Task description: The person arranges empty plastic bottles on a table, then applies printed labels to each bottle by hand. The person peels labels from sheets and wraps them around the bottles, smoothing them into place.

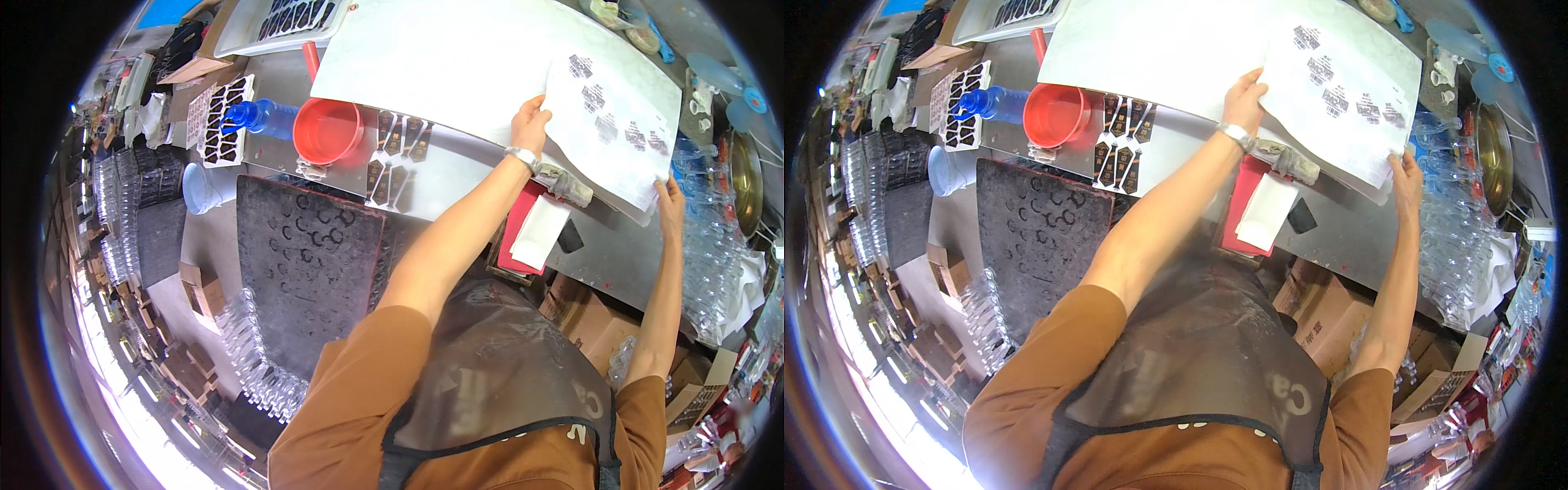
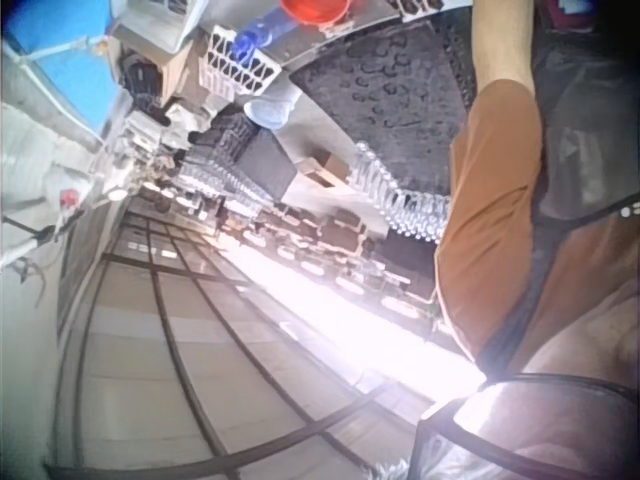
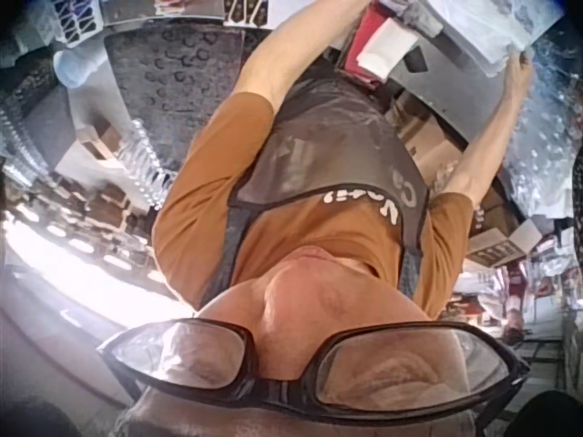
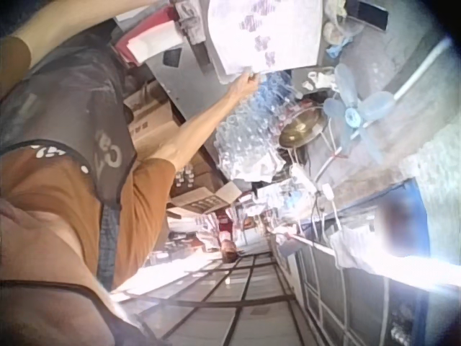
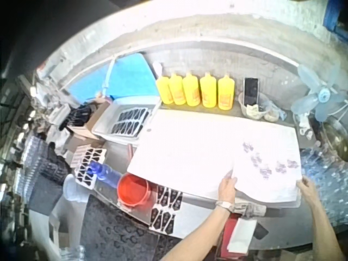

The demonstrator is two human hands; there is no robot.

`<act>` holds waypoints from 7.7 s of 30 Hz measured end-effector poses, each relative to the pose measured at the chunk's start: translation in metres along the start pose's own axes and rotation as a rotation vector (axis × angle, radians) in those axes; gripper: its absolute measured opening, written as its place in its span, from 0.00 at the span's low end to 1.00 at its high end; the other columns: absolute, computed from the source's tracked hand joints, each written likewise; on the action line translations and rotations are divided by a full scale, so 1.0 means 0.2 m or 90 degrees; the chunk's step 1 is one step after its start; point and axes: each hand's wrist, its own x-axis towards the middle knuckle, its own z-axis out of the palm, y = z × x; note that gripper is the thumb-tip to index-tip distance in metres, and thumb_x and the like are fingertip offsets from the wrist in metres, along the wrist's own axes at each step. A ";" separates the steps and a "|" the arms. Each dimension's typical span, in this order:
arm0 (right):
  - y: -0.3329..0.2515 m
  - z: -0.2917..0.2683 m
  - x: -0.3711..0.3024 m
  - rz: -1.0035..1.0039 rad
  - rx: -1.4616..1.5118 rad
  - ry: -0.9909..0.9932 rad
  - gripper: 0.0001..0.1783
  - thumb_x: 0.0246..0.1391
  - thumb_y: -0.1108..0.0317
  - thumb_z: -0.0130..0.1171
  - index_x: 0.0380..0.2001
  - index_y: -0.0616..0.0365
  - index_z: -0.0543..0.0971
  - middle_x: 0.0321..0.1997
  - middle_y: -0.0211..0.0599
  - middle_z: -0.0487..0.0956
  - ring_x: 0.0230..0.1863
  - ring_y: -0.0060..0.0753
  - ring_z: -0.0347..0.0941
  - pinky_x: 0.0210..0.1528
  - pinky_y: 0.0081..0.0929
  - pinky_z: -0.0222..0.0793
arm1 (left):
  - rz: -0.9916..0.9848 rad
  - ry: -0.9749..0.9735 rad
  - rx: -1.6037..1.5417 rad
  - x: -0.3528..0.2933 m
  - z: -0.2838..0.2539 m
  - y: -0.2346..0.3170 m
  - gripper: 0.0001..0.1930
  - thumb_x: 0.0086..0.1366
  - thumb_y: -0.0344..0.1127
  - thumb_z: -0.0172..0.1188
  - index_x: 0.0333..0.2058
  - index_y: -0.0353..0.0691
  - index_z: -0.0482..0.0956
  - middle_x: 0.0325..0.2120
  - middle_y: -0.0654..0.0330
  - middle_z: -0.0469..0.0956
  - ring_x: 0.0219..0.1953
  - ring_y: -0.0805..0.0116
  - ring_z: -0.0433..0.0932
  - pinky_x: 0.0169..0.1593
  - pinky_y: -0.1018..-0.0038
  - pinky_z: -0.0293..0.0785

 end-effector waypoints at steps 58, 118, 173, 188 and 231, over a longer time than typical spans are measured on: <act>-0.78 0.07 -0.43 -0.096 0.547 0.040 0.12 0.56 0.74 0.55 0.45 0.59 0.77 0.41 0.28 0.80 0.40 0.20 0.78 0.44 0.22 0.76 | 0.171 -0.245 0.160 -0.51 0.43 0.99 0.04 0.64 0.29 0.60 0.37 0.38 0.80 0.33 0.60 0.82 0.35 0.72 0.82 0.40 0.69 0.82; -1.02 2.12 0.40 -0.406 -0.329 -0.063 0.16 0.51 0.72 0.58 0.46 0.56 0.76 0.64 0.46 0.72 0.64 0.54 0.66 0.64 0.49 0.59 | 0.014 0.792 -0.087 2.21 -1.95 1.95 0.45 0.56 0.65 0.64 0.57 0.27 0.71 0.50 0.48 0.79 0.41 0.53 0.83 0.45 0.60 0.82; -1.04 2.12 0.40 -0.412 -0.314 -0.049 0.16 0.49 0.73 0.58 0.44 0.56 0.76 0.63 0.46 0.73 0.63 0.54 0.67 0.64 0.49 0.60 | 0.056 0.736 -0.008 2.28 -1.94 1.98 0.17 0.52 0.28 0.62 0.41 0.26 0.78 0.37 0.48 0.82 0.33 0.56 0.83 0.40 0.62 0.80; -1.06 2.11 0.37 -0.437 -0.290 -0.038 0.17 0.46 0.76 0.59 0.43 0.58 0.76 0.63 0.45 0.73 0.64 0.54 0.67 0.65 0.48 0.59 | 0.205 0.617 -0.071 2.11 -1.73 2.30 0.15 0.52 0.22 0.59 0.40 0.23 0.78 0.35 0.47 0.82 0.29 0.56 0.84 0.29 0.60 0.84; -0.76 1.55 -0.09 0.070 0.075 -0.109 0.25 0.56 0.56 0.61 0.51 0.63 0.78 0.49 0.50 0.82 0.48 0.43 0.79 0.53 0.36 0.72 | -0.206 0.295 0.044 -0.23 -0.94 0.69 0.20 0.59 0.25 0.60 0.51 0.33 0.72 0.50 0.53 0.75 0.50 0.56 0.77 0.52 0.56 0.77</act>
